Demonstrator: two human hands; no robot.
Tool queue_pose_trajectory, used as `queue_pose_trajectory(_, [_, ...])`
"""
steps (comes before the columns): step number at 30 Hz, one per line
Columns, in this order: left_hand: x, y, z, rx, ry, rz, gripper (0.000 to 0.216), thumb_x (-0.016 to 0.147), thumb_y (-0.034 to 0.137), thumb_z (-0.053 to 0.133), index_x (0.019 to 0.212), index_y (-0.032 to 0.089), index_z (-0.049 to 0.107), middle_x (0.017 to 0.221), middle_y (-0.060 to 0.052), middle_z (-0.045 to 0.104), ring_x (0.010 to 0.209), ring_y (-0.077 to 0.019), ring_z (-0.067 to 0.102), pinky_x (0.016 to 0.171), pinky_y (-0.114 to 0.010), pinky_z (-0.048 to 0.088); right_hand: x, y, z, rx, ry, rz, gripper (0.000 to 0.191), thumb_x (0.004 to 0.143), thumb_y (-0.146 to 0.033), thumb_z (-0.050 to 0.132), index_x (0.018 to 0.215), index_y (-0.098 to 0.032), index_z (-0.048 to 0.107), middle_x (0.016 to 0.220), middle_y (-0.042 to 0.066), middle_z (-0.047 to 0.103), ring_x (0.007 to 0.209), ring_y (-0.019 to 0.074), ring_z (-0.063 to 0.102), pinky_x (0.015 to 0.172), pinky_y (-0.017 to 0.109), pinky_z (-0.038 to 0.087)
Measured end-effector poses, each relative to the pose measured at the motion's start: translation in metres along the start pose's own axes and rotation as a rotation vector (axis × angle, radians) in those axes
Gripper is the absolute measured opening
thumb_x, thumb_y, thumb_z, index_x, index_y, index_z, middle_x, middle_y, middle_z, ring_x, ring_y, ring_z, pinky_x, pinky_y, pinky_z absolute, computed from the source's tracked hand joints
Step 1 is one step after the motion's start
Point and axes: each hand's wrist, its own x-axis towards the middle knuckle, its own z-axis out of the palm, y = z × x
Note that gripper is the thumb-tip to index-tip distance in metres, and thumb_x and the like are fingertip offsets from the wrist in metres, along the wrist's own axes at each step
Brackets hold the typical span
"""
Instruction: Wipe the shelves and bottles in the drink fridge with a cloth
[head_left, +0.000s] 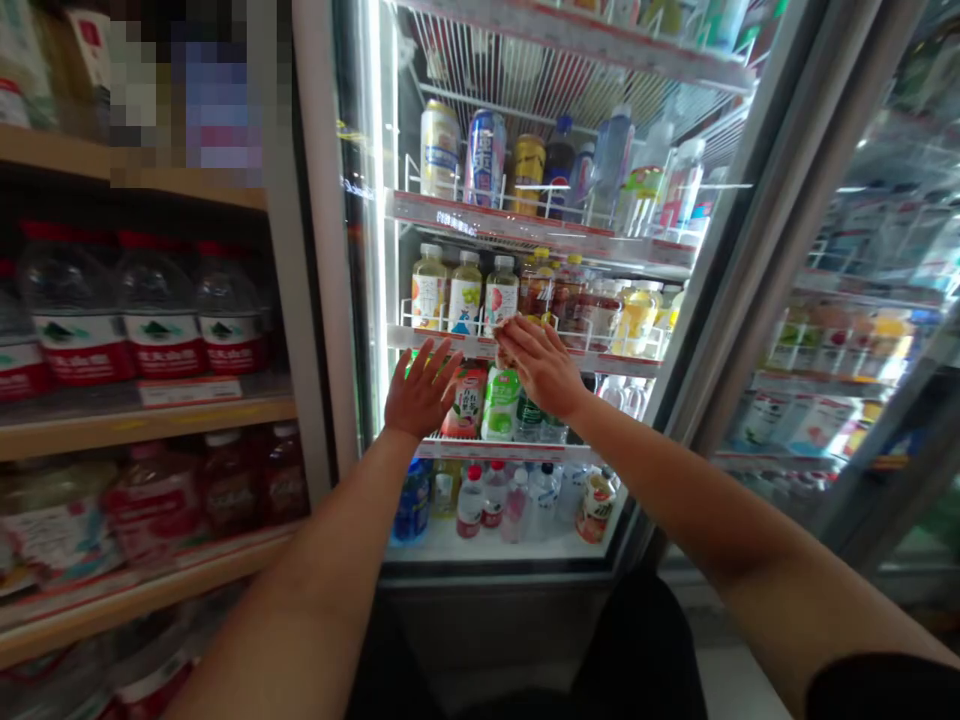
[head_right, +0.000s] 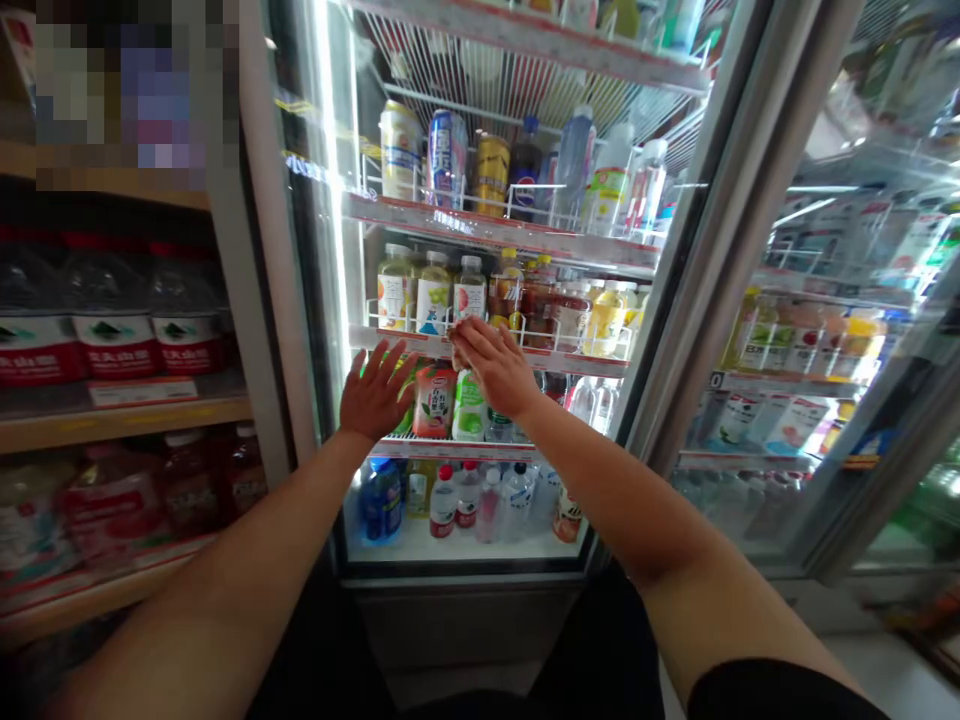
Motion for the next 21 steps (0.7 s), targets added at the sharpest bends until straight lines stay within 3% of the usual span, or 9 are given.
queue_pose_trajectory(4, [0.0,0.0,0.0,0.011,0.005,0.006,0.063,0.099,0.031,0.051,0.159,0.032,0.03,0.161,-0.004,0.039,0.155,-0.0241,0.024,0.129,-0.048,0.015,0.0,-0.001,0.003,-0.041,0.09,0.083,0.055,0.099,-0.012,0.043,0.152,-0.023,0.047,0.159,0.004,0.046,0.152,0.0207,0.032,0.128,0.045,0.025])
queue_pose_trajectory(10, [-0.001,-0.001,0.001,0.007,0.03,0.017,0.067,0.099,0.03,0.052,0.161,0.033,0.024,0.162,-0.004,0.037,0.155,-0.0239,0.022,0.128,-0.049,0.017,-0.007,-0.002,0.004,-0.065,0.026,-0.032,0.054,0.101,-0.019,0.044,0.155,-0.024,0.042,0.159,0.003,0.045,0.153,0.0211,0.031,0.128,0.045,0.026])
queue_pose_trajectory(13, [-0.001,0.0,0.0,0.0,0.024,0.014,0.071,0.1,0.031,0.051,0.162,0.034,0.018,0.163,-0.004,0.035,0.155,-0.0235,0.022,0.128,-0.05,0.017,-0.007,0.001,0.004,-0.073,0.075,0.037,0.056,0.102,-0.018,0.042,0.157,-0.024,0.038,0.16,0.004,0.044,0.153,0.022,0.031,0.128,0.046,0.025])
queue_pose_trajectory(16, [-0.001,0.001,0.0,-0.003,-0.003,0.005,0.068,0.1,0.031,0.049,0.161,0.033,0.02,0.163,-0.004,0.035,0.155,-0.0245,0.023,0.128,-0.05,0.016,-0.01,-0.001,0.006,-0.064,0.126,0.122,0.057,0.102,-0.02,0.041,0.159,-0.025,0.034,0.16,0.005,0.044,0.153,0.0231,0.03,0.127,0.048,0.026])
queue_pose_trajectory(21, [-0.001,0.001,0.0,-0.012,0.007,0.009,0.069,0.1,0.032,0.051,0.161,0.034,0.02,0.163,-0.004,0.036,0.155,-0.0237,0.022,0.129,-0.049,0.015,-0.011,0.002,0.003,-0.052,0.02,0.036,0.06,0.103,-0.03,0.045,0.161,-0.025,0.029,0.162,0.005,0.04,0.155,0.0241,0.027,0.128,0.047,0.023])
